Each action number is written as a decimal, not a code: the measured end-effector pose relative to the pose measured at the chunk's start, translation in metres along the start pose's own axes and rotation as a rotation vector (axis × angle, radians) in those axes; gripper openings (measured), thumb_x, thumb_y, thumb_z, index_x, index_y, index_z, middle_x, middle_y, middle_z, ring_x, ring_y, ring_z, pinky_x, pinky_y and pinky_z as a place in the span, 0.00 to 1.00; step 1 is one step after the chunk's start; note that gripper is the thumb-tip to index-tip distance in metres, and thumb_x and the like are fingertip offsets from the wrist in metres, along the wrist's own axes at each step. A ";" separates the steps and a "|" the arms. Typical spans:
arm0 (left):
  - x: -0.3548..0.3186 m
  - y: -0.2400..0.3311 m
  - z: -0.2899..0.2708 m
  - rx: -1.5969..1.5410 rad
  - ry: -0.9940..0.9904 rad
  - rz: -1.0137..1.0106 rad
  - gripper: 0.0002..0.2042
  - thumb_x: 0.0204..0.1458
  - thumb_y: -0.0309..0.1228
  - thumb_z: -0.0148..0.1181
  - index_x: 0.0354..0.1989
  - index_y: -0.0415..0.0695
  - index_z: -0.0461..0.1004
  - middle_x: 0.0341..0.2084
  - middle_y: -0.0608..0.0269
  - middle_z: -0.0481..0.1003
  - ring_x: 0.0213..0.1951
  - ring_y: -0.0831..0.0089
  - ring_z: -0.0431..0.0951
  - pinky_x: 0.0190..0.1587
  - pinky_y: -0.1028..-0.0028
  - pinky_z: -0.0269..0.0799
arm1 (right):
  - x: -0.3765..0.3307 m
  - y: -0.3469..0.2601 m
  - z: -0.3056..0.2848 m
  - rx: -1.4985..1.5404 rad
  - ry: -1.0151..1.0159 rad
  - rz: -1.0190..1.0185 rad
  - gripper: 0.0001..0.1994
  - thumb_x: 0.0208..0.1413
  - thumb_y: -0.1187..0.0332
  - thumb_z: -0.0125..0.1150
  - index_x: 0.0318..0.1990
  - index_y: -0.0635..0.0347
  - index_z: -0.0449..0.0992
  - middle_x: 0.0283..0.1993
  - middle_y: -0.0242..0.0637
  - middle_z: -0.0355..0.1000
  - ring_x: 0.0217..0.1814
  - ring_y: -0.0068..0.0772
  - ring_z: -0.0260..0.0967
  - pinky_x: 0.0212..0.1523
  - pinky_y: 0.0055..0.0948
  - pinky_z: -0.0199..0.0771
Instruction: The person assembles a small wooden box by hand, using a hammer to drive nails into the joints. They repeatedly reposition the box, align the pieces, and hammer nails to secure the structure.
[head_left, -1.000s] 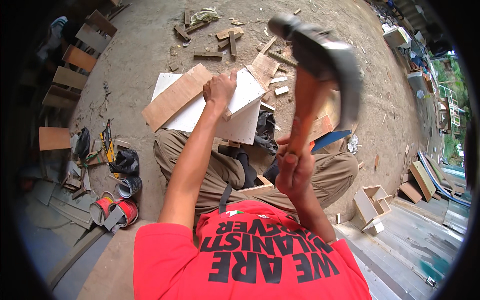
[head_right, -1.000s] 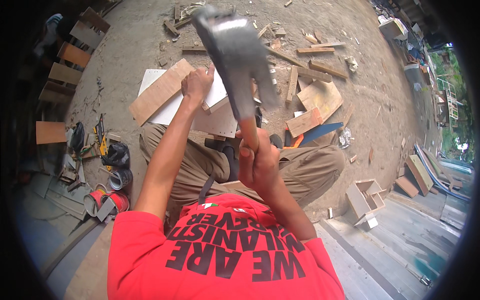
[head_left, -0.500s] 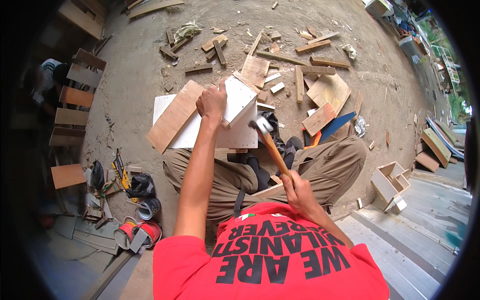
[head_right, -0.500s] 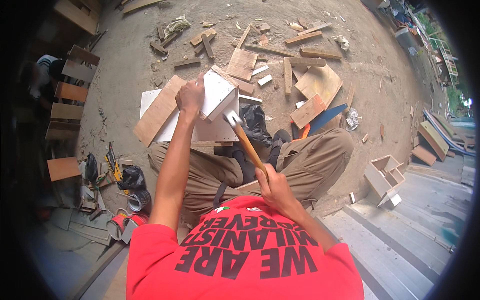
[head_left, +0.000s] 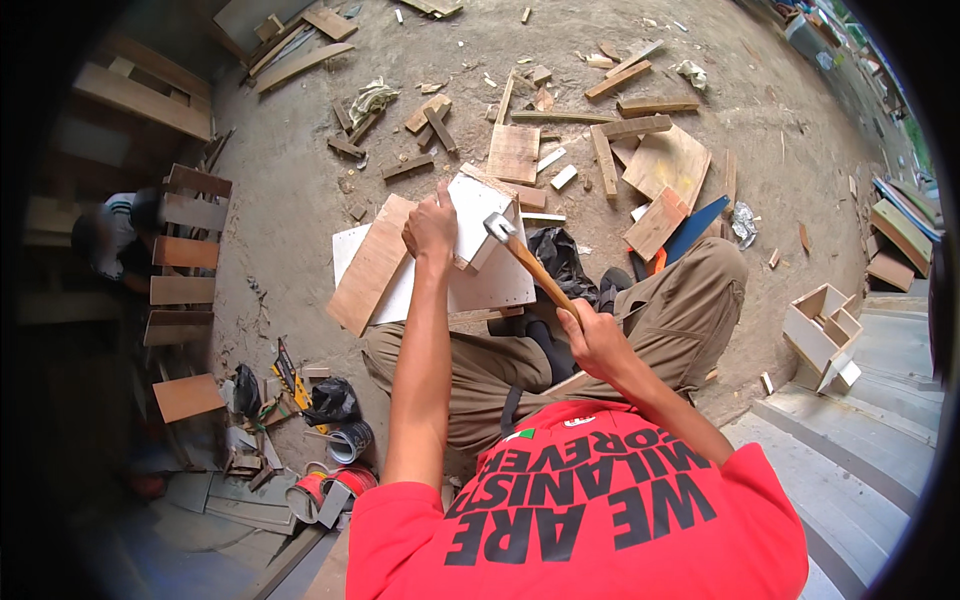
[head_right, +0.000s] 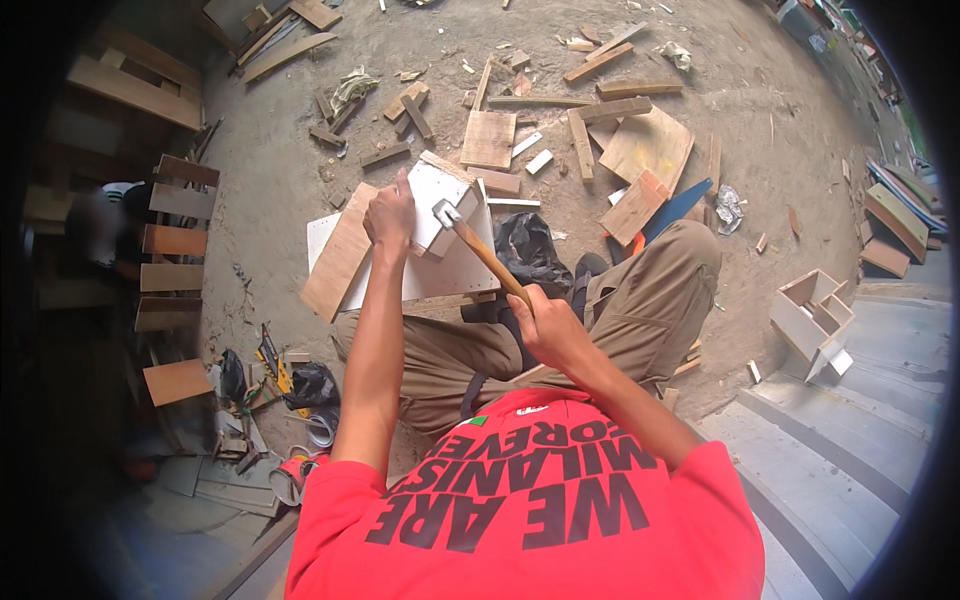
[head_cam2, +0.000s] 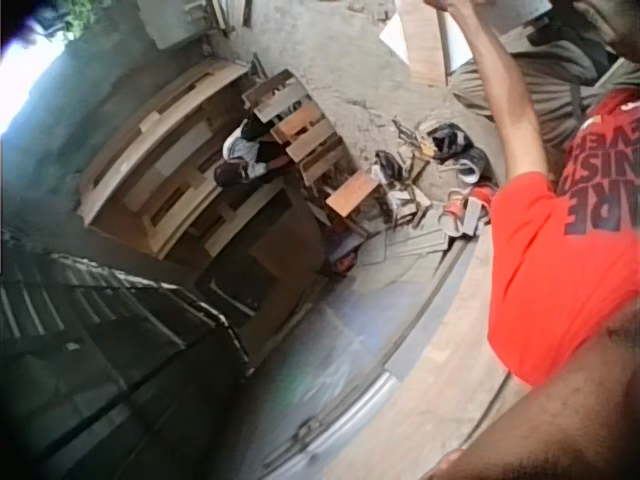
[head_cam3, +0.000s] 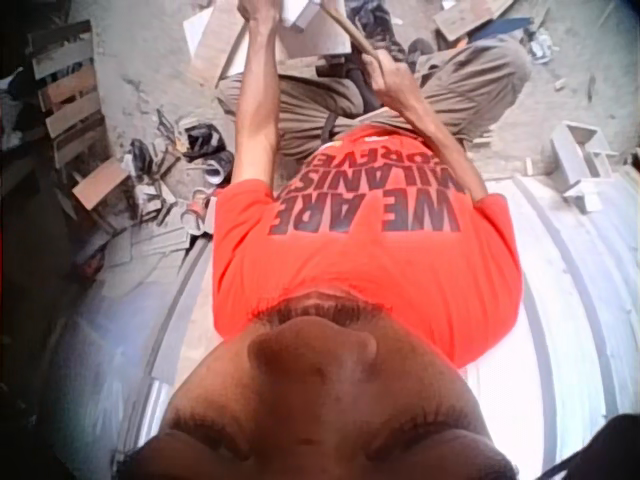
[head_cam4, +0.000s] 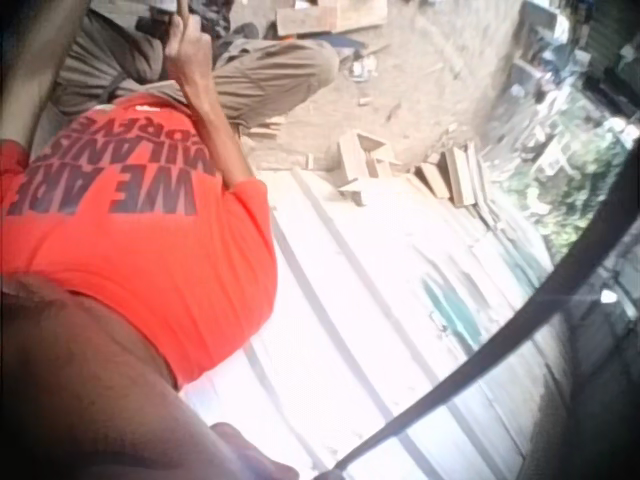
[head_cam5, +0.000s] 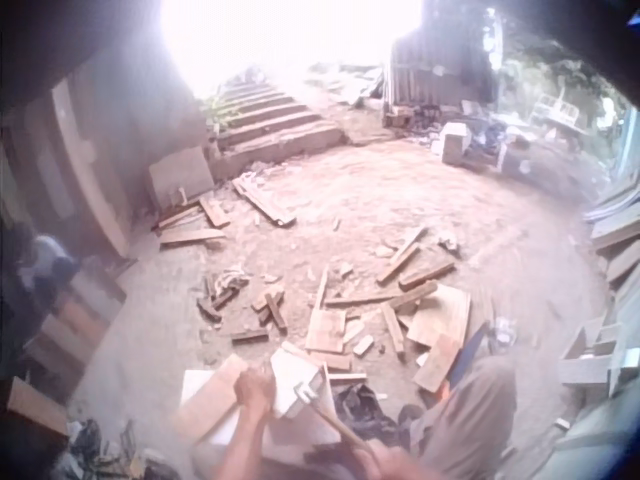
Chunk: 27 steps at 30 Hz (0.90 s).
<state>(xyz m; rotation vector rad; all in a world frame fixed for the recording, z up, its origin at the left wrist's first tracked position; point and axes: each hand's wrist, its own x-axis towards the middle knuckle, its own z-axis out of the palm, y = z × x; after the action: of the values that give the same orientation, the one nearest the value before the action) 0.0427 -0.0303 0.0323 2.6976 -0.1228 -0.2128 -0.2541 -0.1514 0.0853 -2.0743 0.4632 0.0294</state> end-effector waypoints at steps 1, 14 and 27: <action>0.002 -0.001 -0.001 0.005 0.001 -0.006 0.35 0.64 0.59 0.36 0.40 0.41 0.85 0.38 0.37 0.81 0.46 0.41 0.81 0.52 0.52 0.73 | -0.005 -0.003 -0.002 0.083 0.004 0.028 0.17 0.71 0.56 0.48 0.44 0.65 0.69 0.22 0.59 0.71 0.29 0.69 0.72 0.27 0.55 0.66; 0.008 -0.084 -0.024 -0.665 0.057 -0.297 0.36 0.66 0.58 0.36 0.50 0.35 0.80 0.47 0.38 0.80 0.51 0.46 0.79 0.54 0.54 0.71 | 0.023 0.055 0.029 -0.127 0.182 0.120 0.19 0.70 0.55 0.48 0.42 0.67 0.72 0.30 0.65 0.75 0.36 0.71 0.74 0.37 0.61 0.72; -0.093 -0.076 -0.039 -1.708 -0.148 -0.361 0.28 0.70 0.50 0.36 0.63 0.40 0.68 0.53 0.55 0.76 0.54 0.63 0.78 0.56 0.65 0.76 | 0.078 0.057 0.097 0.092 0.147 0.070 0.23 0.67 0.54 0.54 0.43 0.72 0.75 0.37 0.61 0.77 0.41 0.58 0.79 0.42 0.46 0.74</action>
<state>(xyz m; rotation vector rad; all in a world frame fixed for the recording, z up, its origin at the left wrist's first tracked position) -0.0377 0.0658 0.0469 0.9771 0.3565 -0.3777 -0.1845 -0.1208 -0.0288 -1.9770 0.6153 -0.1019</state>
